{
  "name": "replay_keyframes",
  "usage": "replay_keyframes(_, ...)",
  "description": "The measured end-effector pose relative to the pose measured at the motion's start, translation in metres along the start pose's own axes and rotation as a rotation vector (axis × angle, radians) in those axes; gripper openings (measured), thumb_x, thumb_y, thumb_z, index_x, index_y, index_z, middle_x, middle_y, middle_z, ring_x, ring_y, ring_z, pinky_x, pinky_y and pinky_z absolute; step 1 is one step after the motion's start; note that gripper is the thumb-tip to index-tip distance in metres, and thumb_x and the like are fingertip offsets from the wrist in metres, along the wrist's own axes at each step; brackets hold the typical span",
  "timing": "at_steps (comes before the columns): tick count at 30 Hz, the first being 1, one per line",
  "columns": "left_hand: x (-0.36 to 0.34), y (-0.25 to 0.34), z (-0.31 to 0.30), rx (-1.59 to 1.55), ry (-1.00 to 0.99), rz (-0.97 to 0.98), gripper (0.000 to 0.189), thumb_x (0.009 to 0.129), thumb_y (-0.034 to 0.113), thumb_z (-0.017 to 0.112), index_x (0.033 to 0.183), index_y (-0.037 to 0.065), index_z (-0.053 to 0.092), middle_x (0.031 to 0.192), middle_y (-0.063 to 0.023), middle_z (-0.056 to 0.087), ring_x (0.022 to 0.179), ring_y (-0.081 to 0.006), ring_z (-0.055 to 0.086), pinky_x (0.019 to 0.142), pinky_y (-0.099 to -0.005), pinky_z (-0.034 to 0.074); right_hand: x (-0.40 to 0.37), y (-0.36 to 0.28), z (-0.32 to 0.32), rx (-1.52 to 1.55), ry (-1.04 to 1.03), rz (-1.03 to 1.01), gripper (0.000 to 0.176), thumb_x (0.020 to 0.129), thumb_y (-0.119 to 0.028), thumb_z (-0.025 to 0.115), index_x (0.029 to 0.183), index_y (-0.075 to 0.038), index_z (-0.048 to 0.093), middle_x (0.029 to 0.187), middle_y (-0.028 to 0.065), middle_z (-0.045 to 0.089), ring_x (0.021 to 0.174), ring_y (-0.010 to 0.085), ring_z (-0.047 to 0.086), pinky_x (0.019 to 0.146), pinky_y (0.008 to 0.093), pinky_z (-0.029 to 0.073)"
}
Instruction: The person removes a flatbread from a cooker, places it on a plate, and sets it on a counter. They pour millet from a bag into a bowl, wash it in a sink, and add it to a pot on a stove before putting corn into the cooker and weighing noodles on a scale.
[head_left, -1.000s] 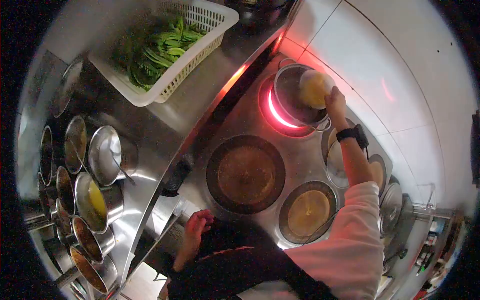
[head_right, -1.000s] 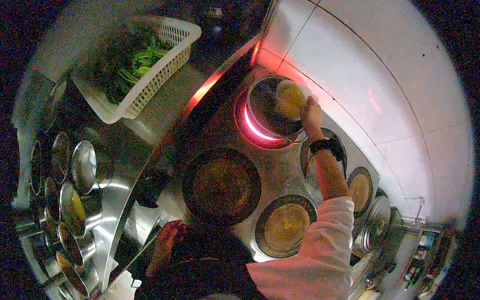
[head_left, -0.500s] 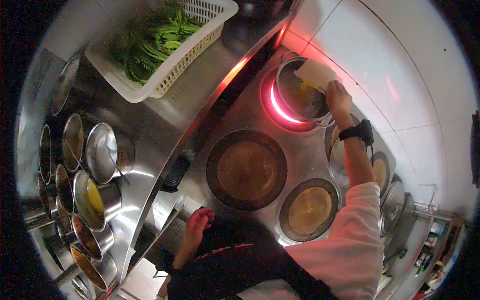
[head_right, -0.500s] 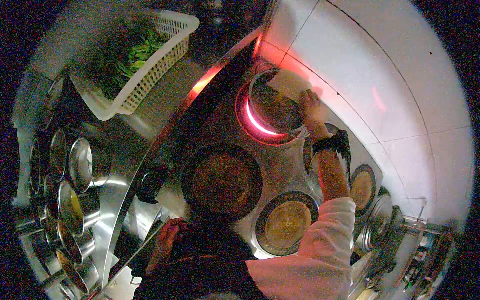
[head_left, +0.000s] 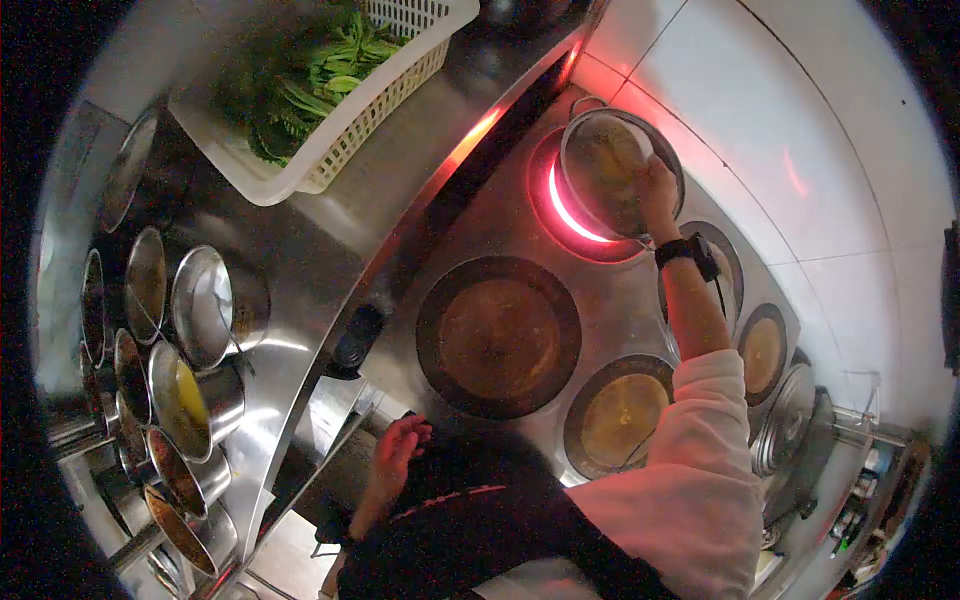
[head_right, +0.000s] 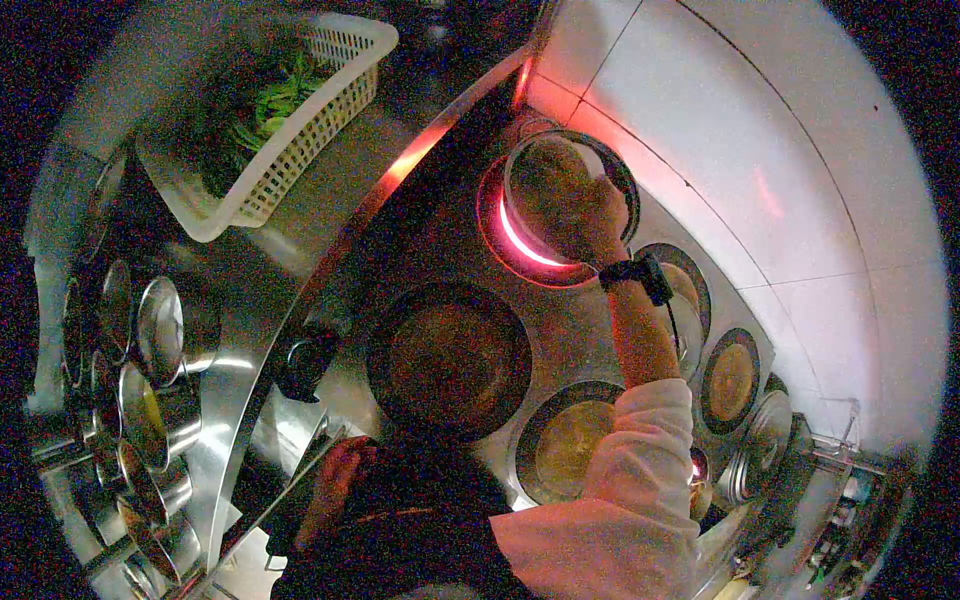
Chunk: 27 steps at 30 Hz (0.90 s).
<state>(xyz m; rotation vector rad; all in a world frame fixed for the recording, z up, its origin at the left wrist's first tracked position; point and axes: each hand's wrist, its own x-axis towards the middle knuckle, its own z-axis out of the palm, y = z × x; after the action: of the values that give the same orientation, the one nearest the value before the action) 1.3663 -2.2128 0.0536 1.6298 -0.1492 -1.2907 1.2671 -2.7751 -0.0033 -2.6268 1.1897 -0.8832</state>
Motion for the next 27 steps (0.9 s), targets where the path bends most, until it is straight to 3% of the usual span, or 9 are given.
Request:
replay_keyframes(2,0.000,-0.001,-0.001,0.010,-0.004,0.014,0.030,0.090,0.018,0.042,0.116,0.006,0.047,0.105,-0.0055,0.057,0.096,-0.0137,0.053,0.080,-0.0277,0.042,-0.003,-0.002,-0.001,0.111,0.030,-0.017,0.014,0.074,-0.017,0.055,0.076,-0.004,0.049,0.064,0.0115,0.051,0.059,0.0316,0.051,0.052,0.0389,0.039)
replay_keyframes(5,0.001,0.000,-0.001,0.029,-0.010,0.024,0.029,0.090,0.018,0.042,0.116,0.006,0.047,0.106,-0.0056,0.057,0.096,-0.0139,0.053,0.079,-0.0277,0.042,-0.006,0.005,-0.005,0.198,-0.264,0.423,0.018,0.076,-0.020,0.056,0.071,-0.004,0.051,0.061,0.0048,0.048,0.056,0.0190,0.051,0.050,0.0336,0.039)
replay_keyframes(8,0.002,-0.001,-0.001,0.028,-0.012,0.012,0.029,0.090,0.017,0.041,0.116,0.006,0.047,0.106,-0.0057,0.056,0.096,-0.0138,0.053,0.080,-0.0277,0.042,-0.012,0.045,-0.008,0.837,-0.275,0.617,0.020,0.076,-0.021,0.058,0.069,-0.004,0.053,0.063,0.0008,0.048,0.060,0.0119,0.052,0.050,0.0289,0.042)
replay_keyframes(10,0.001,0.001,0.003,0.014,-0.008,0.001,0.029,0.090,0.016,0.041,0.116,0.006,0.047,0.106,-0.0057,0.056,0.096,-0.0136,0.053,0.080,-0.0278,0.042,-0.010,0.056,-0.015,0.098,-0.466,-0.027,0.014,0.074,-0.016,0.057,0.070,-0.003,0.053,0.066,0.0029,0.051,0.063,0.0134,0.054,0.053,0.0258,0.046)
replay_keyframes(11,-0.001,0.003,0.004,0.022,0.008,-0.004,0.029,0.090,0.016,0.041,0.116,0.007,0.047,0.106,-0.0056,0.056,0.096,-0.0135,0.053,0.080,-0.0278,0.042,-0.009,0.058,-0.013,0.098,-0.466,-0.027,0.014,0.074,-0.016,0.057,0.070,-0.003,0.053,0.066,0.0029,0.051,0.063,0.0134,0.054,0.053,0.0258,0.046)
replay_keyframes(13,-0.003,0.008,0.006,0.035,0.027,-0.010,0.029,0.090,0.015,0.041,0.116,0.007,0.047,0.106,-0.0056,0.056,0.096,-0.0134,0.053,0.080,-0.0279,0.042,-0.004,0.042,-0.015,1.056,-0.359,0.863,0.010,0.073,-0.013,0.054,0.071,-0.004,0.053,0.068,0.0024,0.052,0.064,0.0139,0.056,0.055,0.0247,0.049)
replay_keyframes(20,-0.004,0.012,0.011,0.052,0.022,-0.011,0.029,0.090,0.015,0.041,0.117,0.008,0.047,0.105,-0.0047,0.056,0.095,-0.0129,0.052,0.081,-0.0272,0.041,0.002,0.026,-0.038,0.974,-0.160,0.602,0.013,0.077,-0.016,0.056,0.082,-0.004,0.057,0.070,0.0056,0.057,0.069,0.0164,0.058,0.051,0.0319,0.047)
replay_keyframes(22,-0.005,0.015,0.014,0.076,0.028,-0.010,0.029,0.090,0.015,0.041,0.117,0.008,0.047,0.105,-0.0045,0.056,0.095,-0.0128,0.052,0.081,-0.0271,0.041,0.009,0.026,-0.040,0.119,-0.109,0.304,0.013,0.075,-0.017,0.055,0.077,-0.004,0.053,0.066,0.0104,0.054,0.067,0.0221,0.058,0.055,0.0379,0.045)
replay_keyframes(27,-0.006,0.017,0.016,0.040,0.011,-0.005,0.029,0.090,0.016,0.041,0.117,0.007,0.047,0.104,-0.0047,0.056,0.094,-0.0124,0.052,0.080,-0.0269,0.041,0.008,-0.002,-0.061,-0.044,-0.056,0.242,0.014,0.073,-0.016,0.055,0.076,-0.004,0.050,0.070,0.0169,0.054,0.069,0.0352,0.055,0.059,0.0433,0.043)
